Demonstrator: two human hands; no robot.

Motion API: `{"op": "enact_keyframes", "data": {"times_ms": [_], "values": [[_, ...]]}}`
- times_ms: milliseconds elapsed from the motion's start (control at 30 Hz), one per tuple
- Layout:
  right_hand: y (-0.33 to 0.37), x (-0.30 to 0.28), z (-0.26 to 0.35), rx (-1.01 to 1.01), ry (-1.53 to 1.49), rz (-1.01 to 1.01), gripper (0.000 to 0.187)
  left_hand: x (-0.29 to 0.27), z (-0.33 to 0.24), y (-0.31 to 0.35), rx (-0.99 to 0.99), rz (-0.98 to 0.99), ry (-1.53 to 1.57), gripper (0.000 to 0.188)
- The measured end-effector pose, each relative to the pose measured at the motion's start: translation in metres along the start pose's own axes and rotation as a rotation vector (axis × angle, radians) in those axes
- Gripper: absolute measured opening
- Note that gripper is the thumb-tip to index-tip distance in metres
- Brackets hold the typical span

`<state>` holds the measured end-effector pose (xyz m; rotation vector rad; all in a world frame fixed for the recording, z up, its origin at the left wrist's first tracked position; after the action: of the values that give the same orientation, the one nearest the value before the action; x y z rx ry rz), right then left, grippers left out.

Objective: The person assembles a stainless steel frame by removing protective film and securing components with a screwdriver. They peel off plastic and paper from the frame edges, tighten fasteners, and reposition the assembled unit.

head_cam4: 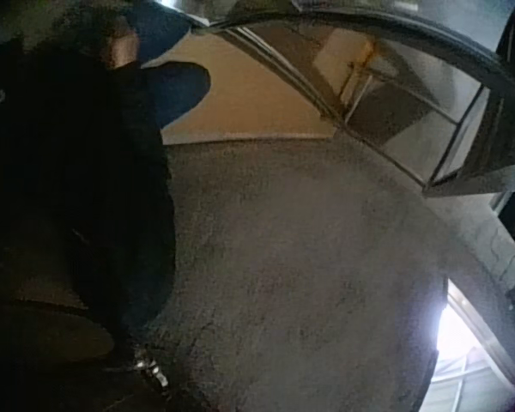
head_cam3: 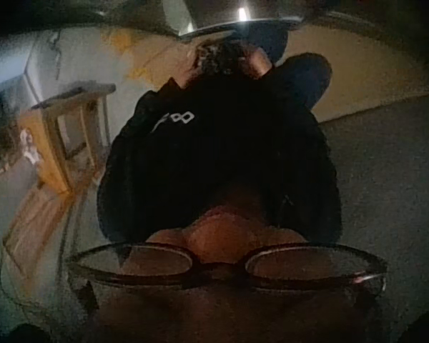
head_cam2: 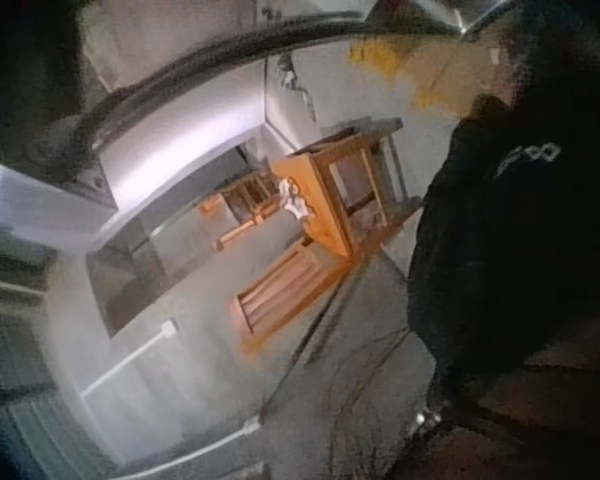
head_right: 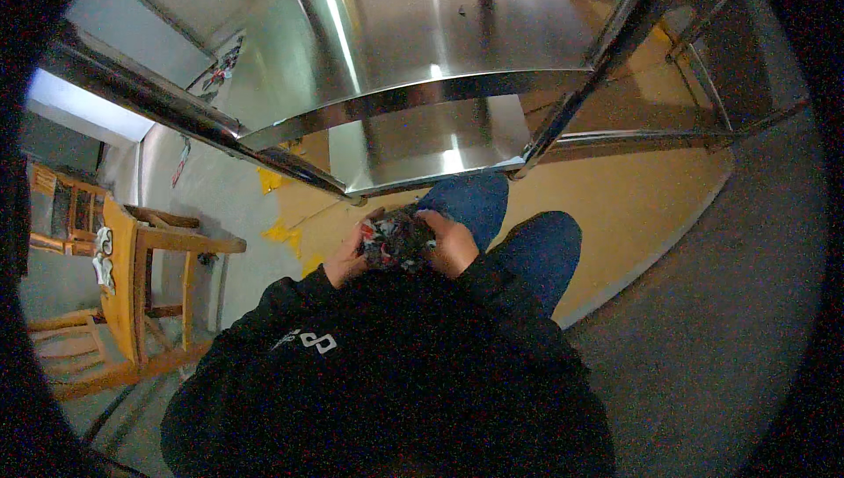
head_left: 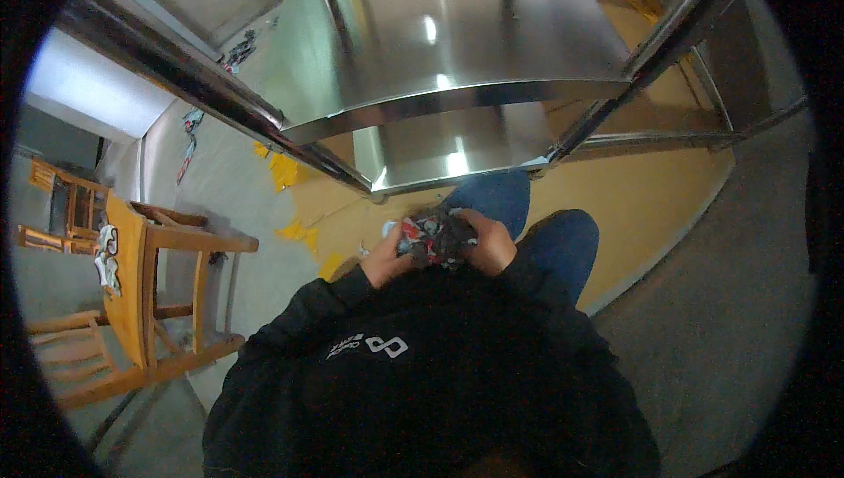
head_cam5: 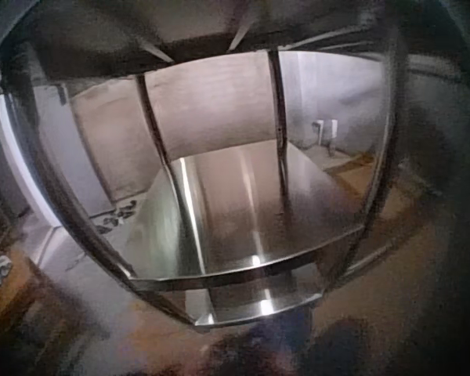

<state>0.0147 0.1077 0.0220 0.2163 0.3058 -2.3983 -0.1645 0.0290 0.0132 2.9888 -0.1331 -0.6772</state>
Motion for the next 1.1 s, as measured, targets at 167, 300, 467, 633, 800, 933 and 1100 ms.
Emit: {"op": "enact_keyframes", "data": {"times_ms": [167, 300, 467, 633, 800, 933, 1100], "values": [[-0.022, 0.012, 0.027, 0.134, -0.459, -0.006, 0.054, -0.007, -0.051, -0.009, -0.126, -0.111, 0.284, 0.066], [-0.032, 0.021, 0.077, 0.173, -0.301, 0.247, 0.063, -0.043, -0.058, 0.01, -0.096, -0.273, 0.089, 0.058], [-0.02, 0.024, 0.073, -0.064, 0.0, 0.297, 0.058, -0.051, -0.023, 0.035, -0.198, -0.174, 0.186, 0.052], [0.008, -0.076, 0.022, 0.066, -0.155, -0.267, 0.037, -0.135, 0.054, 0.055, -0.409, -0.146, 0.067, 0.034], [0.044, -0.074, -0.039, 0.305, -0.213, -0.266, 0.027, -0.403, 0.113, 0.038, -0.147, -0.928, 0.37, 0.059], [0.036, -0.008, -0.041, 0.271, -0.43, -0.023, 0.024, -0.549, 0.13, 0.161, -0.571, -1.604, -0.177, 0.076], [0.059, -0.039, -0.05, 0.326, -0.248, -0.159, 0.023, -0.278, 0.13, -0.003, -0.513, -0.677, -0.391, 0.028]]}}
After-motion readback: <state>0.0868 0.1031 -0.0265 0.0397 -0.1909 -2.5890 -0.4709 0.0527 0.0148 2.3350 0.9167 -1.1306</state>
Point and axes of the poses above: each hand's wrist, its own y-axis away from the middle knuckle, its own x-axis out of the palm, z = x × y, the point moved 5 cm from there along -y, towards the middle knuckle, and after that the axes turned 15 degrees about -y, right-handed, at the moved point
